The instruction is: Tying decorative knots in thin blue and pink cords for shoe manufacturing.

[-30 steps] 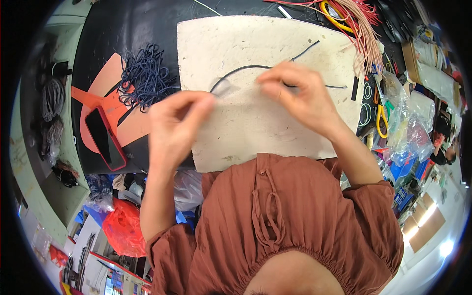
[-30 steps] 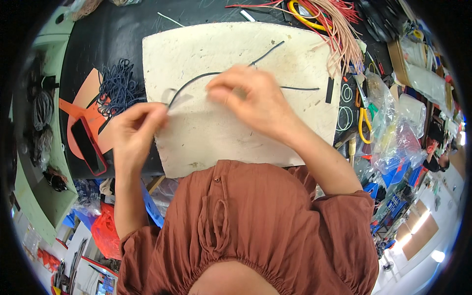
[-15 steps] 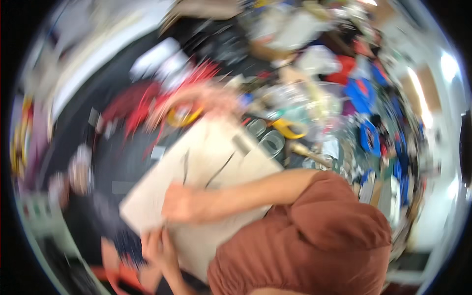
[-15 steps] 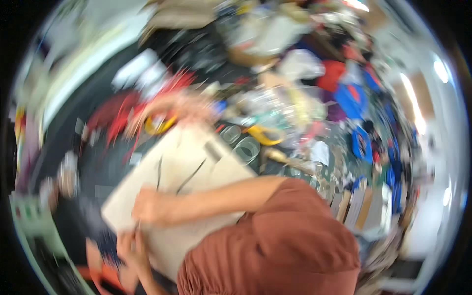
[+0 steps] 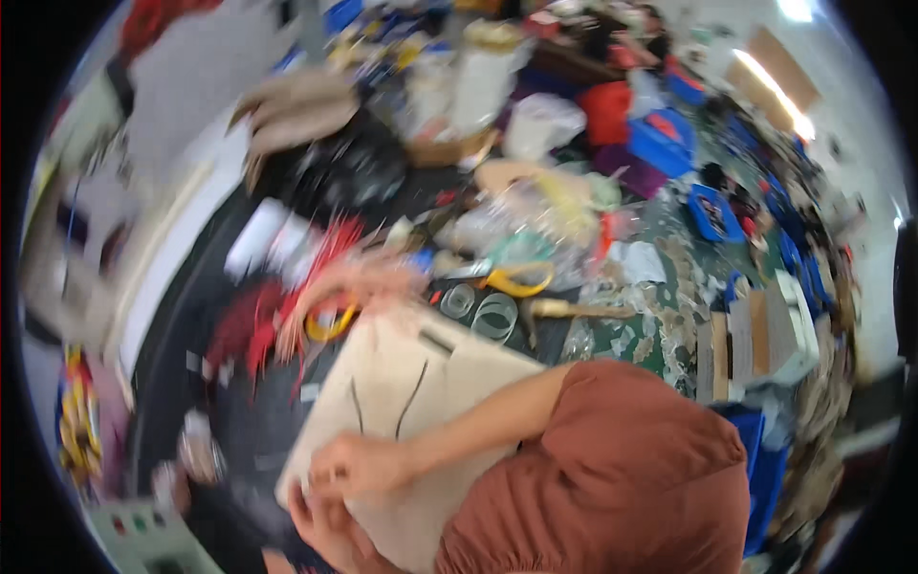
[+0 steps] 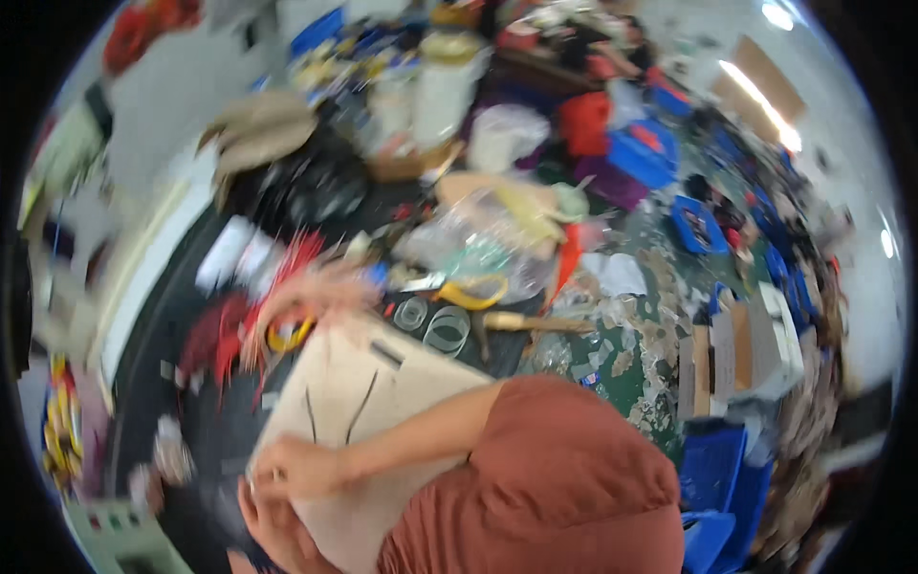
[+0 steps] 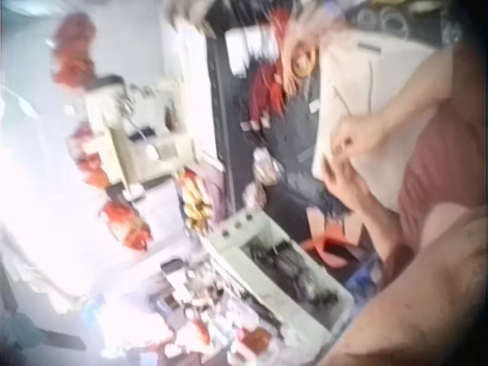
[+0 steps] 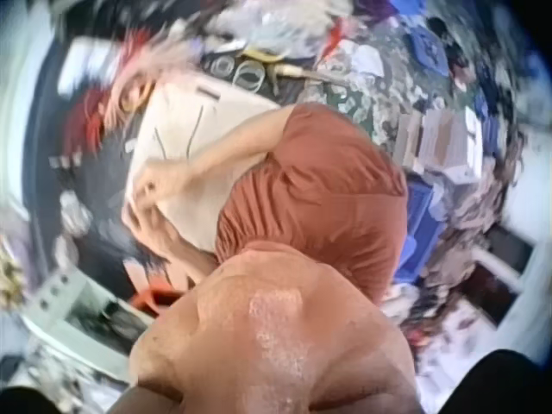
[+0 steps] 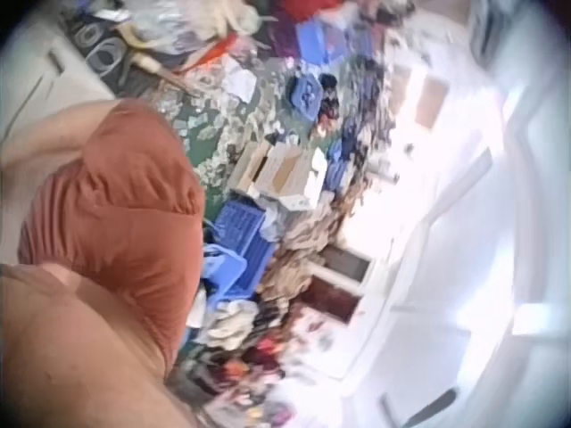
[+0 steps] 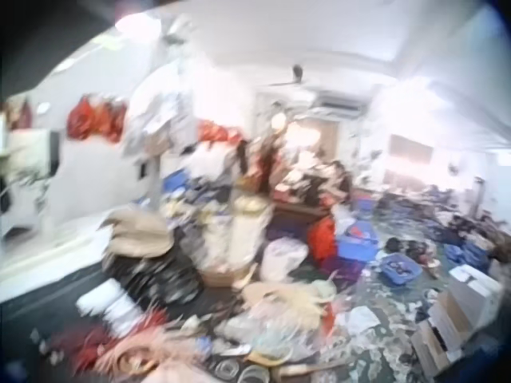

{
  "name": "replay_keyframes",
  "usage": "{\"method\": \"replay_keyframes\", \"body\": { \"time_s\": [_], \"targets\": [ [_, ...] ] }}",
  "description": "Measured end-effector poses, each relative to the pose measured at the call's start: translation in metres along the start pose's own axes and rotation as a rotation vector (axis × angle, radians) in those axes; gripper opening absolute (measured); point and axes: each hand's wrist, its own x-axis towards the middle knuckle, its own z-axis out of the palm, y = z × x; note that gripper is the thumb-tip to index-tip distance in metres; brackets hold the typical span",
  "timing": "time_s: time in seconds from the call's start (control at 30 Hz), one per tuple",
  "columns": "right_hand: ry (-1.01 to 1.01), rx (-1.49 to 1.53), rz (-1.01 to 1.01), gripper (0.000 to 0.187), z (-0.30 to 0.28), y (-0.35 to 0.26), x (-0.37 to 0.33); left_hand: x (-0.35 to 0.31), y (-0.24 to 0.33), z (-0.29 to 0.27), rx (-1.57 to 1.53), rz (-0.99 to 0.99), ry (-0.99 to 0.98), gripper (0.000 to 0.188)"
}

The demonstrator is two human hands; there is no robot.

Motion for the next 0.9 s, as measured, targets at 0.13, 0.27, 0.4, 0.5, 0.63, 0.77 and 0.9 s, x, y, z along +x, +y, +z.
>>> {"method": "replay_keyframes", "body": {
  "time_s": [0.13, 0.27, 0.4, 0.5, 0.63, 0.77, 0.9],
  "targets": [
    [-0.089, 0.134, 0.186, 0.012, -0.006, 0.003, 0.0, 0.001, 0.013, -0.015, 0.135, -0.037, -0.088, 0.024],
    [-0.168, 0.136, 0.4, 0.01, -0.01, -0.019, 0.0, -0.013, 0.032, -0.008, 0.298, 0.071, -0.167, 0.016],
    [-0.203, -0.08, 0.263, 0.01, -0.006, -0.016, -0.002, -0.02, 0.033, -0.015, 0.342, 0.113, -0.082, 0.015],
    [-0.309, -0.518, -0.096, 0.01, -0.016, -0.014, -0.001, -0.024, 0.032, -0.021, 0.267, 0.107, 0.005, 0.013],
    [-0.406, -0.429, 0.129, 0.01, -0.018, -0.018, -0.002, -0.017, 0.019, -0.024, 0.094, 0.049, 0.061, 0.013],
    [-0.263, 0.483, 0.624, 0.011, -0.01, -0.015, 0.001, -0.019, 0.003, -0.02, 0.168, 0.131, 0.085, 0.015],
    [-0.072, 0.481, 0.607, 0.012, 0.0, -0.008, -0.001, -0.023, -0.002, -0.019, 0.316, 0.168, 0.047, 0.018]
  ]
}}
